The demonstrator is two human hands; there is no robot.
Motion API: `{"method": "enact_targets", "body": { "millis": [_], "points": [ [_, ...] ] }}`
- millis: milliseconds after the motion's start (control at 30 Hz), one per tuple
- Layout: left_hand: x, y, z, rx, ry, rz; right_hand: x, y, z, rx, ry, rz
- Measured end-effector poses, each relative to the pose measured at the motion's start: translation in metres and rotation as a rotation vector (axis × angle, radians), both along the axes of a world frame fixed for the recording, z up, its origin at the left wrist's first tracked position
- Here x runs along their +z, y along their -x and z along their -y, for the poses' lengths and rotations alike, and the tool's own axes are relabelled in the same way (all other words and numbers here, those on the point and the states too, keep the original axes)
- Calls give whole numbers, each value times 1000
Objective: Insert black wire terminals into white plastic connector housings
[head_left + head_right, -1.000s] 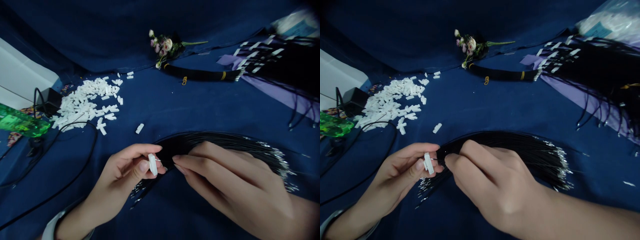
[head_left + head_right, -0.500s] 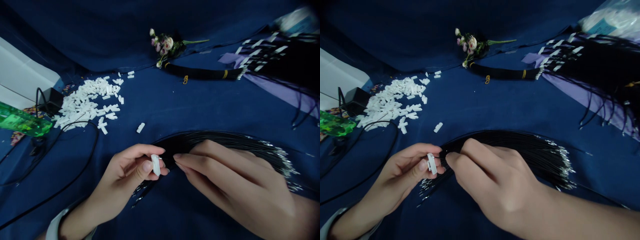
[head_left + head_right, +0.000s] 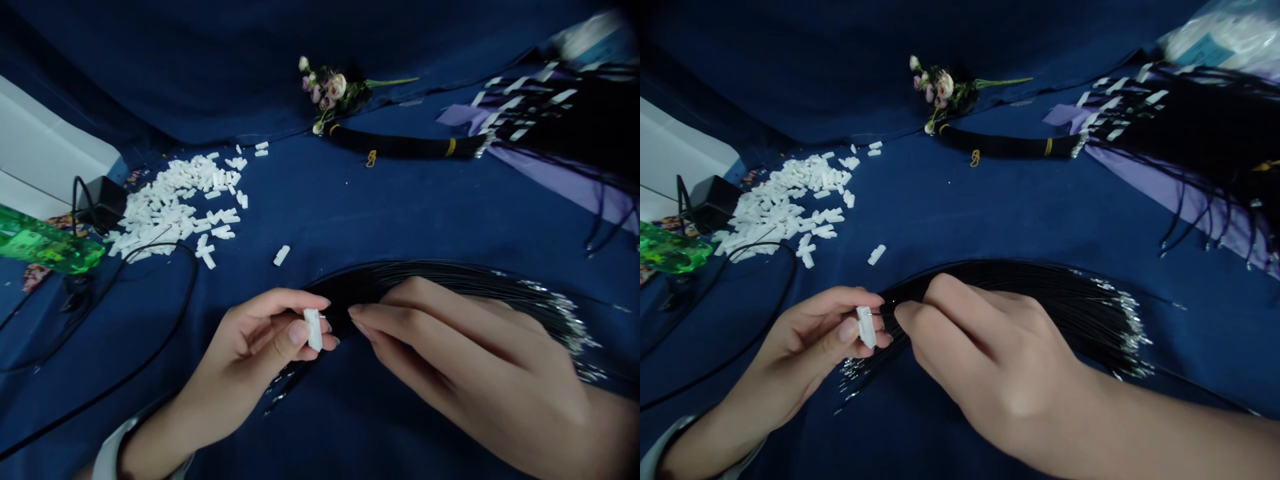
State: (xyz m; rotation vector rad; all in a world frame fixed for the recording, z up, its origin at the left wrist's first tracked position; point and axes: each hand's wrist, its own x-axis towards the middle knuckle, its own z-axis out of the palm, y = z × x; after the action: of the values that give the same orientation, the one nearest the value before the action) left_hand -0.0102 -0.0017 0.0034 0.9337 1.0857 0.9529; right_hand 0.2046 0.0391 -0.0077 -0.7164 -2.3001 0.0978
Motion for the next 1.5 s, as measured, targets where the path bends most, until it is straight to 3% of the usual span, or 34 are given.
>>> {"method": "enact_targets", "body": {
  "millis": [267,633,933,1000,1133,1267,1367,1500],
  "points": [
    [5,-3,-3,6,2,-17,-1,-2,1,8,-28,-3],
    [6,-5,-4,-20,5,-30,-1,1,0,152,60,13],
    [6,-9,0,-22,2,2,-3,2,0,145,93,-24],
    [6,-9,1,2,-16,8,-3,3,-1,110,42,-31],
    [5,-5,-1,60,-19,-27,-2,5,5,84,-211,-90],
    [0,0,-6,103,-16,-80,-8,12,15,282,-215,122],
    [-2,1,-8,100,17,-106,-16,16,18,288,-227,270],
    [-2,1,-9,103,29,-97,-20,17,19,289,-204,275]
  ]
}}
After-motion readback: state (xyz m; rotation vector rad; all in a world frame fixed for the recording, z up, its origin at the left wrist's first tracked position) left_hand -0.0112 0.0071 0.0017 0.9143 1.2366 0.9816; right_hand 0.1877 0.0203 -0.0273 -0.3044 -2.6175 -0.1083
